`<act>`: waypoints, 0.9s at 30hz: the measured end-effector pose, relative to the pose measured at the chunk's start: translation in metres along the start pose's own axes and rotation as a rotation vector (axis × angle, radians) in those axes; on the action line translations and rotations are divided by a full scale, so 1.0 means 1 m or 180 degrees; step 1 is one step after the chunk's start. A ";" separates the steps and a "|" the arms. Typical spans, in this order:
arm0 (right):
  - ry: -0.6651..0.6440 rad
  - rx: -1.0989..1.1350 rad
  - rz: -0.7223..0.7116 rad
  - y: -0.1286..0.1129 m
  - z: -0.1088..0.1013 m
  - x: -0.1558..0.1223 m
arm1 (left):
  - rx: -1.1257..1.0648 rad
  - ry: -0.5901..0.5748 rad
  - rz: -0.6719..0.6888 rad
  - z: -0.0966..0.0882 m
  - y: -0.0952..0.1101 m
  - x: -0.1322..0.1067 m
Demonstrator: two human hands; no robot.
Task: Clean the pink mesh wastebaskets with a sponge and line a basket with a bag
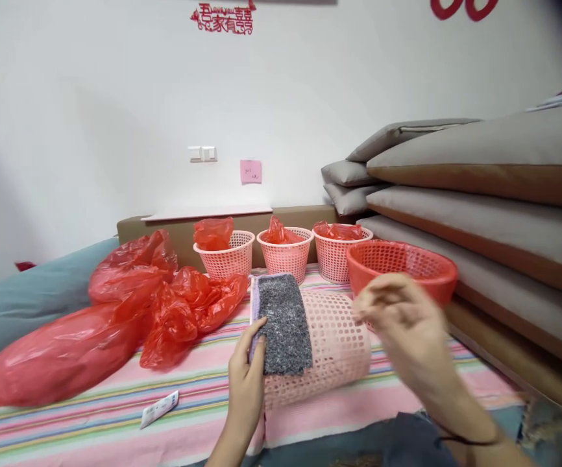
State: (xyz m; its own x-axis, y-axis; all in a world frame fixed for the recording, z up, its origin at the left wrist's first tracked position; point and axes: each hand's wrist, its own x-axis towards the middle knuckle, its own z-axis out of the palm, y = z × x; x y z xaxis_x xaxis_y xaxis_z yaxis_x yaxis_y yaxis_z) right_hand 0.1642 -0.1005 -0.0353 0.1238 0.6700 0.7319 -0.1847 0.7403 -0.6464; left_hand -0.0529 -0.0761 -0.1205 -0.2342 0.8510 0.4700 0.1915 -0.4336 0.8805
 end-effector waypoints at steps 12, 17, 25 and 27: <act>-0.0401 0.1373 0.0731 0.069 0.034 -0.006 | 0.0351 -0.0068 0.0133 -0.012 -0.044 -0.012; -0.0427 0.1407 0.0886 0.087 0.035 -0.011 | 0.0455 -0.0078 0.0170 -0.015 -0.044 -0.016; -0.0023 0.1359 0.1135 0.110 0.028 -0.022 | 0.0649 -0.0104 0.0410 -0.013 -0.039 -0.016; 0.0083 0.1332 0.1155 0.114 0.027 -0.022 | 0.0681 -0.0098 0.0459 -0.012 -0.038 -0.015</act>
State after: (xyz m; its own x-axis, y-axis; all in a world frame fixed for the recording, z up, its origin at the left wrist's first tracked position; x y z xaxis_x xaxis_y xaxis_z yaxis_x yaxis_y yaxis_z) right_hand 0.1144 -0.0327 -0.1196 0.0032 0.8831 0.4692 -0.5911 0.3801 -0.7114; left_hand -0.0683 -0.0764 -0.1601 -0.1614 0.7950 0.5847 0.4190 -0.4813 0.7700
